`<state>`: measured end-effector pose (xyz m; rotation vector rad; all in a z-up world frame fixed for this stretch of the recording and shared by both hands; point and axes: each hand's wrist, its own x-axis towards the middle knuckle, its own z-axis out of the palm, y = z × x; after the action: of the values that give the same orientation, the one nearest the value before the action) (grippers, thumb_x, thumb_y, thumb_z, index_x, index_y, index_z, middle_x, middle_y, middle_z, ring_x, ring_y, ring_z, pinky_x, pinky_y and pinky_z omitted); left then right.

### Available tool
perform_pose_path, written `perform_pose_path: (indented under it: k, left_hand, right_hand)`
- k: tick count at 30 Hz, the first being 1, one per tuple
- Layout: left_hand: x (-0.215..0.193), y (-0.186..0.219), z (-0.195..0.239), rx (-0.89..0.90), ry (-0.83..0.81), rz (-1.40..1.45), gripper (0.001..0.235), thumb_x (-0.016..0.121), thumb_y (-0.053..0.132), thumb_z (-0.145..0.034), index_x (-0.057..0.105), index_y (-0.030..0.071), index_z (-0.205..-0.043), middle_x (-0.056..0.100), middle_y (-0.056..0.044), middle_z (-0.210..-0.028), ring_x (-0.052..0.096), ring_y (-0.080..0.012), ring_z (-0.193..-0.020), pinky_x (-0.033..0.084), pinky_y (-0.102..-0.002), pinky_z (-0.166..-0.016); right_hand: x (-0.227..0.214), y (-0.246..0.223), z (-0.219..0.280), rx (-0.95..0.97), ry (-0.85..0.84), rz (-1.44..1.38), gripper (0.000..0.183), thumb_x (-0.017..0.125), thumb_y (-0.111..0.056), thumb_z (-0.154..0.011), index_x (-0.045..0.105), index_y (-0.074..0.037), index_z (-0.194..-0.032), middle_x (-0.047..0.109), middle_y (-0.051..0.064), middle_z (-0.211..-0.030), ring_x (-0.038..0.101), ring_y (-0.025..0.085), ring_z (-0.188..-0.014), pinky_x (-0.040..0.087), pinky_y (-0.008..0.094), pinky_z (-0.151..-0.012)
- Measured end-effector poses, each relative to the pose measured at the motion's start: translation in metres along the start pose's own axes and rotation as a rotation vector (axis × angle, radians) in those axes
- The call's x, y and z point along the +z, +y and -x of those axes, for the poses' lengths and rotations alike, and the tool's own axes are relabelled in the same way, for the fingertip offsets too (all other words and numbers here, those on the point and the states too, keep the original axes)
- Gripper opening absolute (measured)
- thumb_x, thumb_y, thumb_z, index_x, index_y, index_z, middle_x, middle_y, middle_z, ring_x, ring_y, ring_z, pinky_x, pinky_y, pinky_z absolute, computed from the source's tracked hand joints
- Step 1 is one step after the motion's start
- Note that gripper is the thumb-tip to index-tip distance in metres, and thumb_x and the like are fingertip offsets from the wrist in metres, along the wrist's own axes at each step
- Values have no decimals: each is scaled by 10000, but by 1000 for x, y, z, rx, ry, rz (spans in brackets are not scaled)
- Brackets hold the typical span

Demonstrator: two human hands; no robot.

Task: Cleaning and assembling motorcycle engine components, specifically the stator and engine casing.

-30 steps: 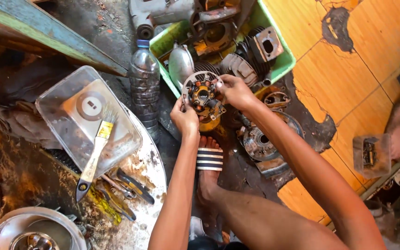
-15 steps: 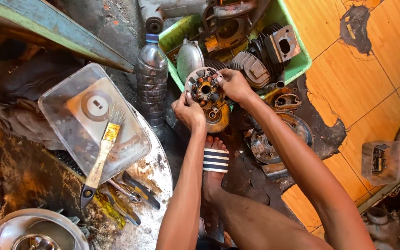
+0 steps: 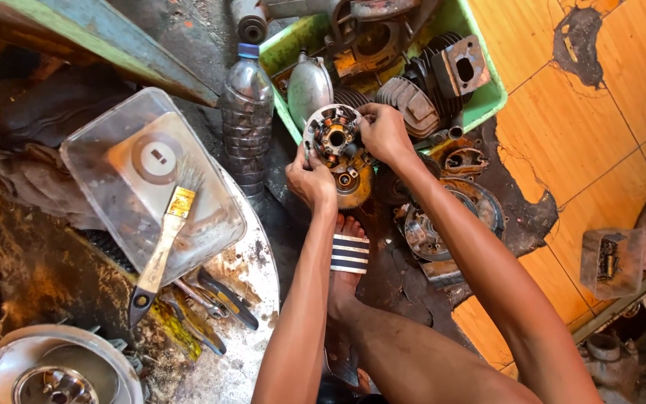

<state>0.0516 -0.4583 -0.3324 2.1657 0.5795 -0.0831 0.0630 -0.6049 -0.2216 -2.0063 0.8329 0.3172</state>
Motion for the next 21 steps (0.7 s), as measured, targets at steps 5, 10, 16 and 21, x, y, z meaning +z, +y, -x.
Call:
perform_pose_path:
  k: [5,10,16,21]
  left_hand:
    - [0,-4,4,8,-3,36,358,699,132,-910,734,171,-1264,638,-91,-963,705,-313,-966,562,-380,-907]
    - [-47,56,38,96,29,171,449,635,-93,-898,683,76,-1311,576,-167,-1126,655,-426,-1061,506,-480,-1025]
    - [-200,165,118,563,-16,485,340,331,43,-1084,657,-31,-1143,626,-184,-1250,589,-359,-1273,468,-479,-1136]
    - [-340,160,170,778,-450,646,325,370,-53,-1096,622,45,-1276,611,-178,-1351,647,-345,-1267,554,-436,-1130]
  right_hand:
    - [21,49,-24,-187,112,123,290,600,-129,-961,688,-30,-1219,663,192,-1009,661,392,-1017,526,505,-886]
    - [-13,5,20,-369,224,214,292,623,-94,-956,680,-30,-1235,588,246,-1212,547,443,-1157,427,524,-1017]
    - [-67,-98,99,-970,491,228,186,611,-66,-1028,624,60,-1165,606,234,-1126,541,392,-1083,384,486,-975]
    - [-93,-205,204,-1140,239,185,207,460,43,-1243,558,201,-1335,517,333,-1313,532,427,-1221,481,464,-953]
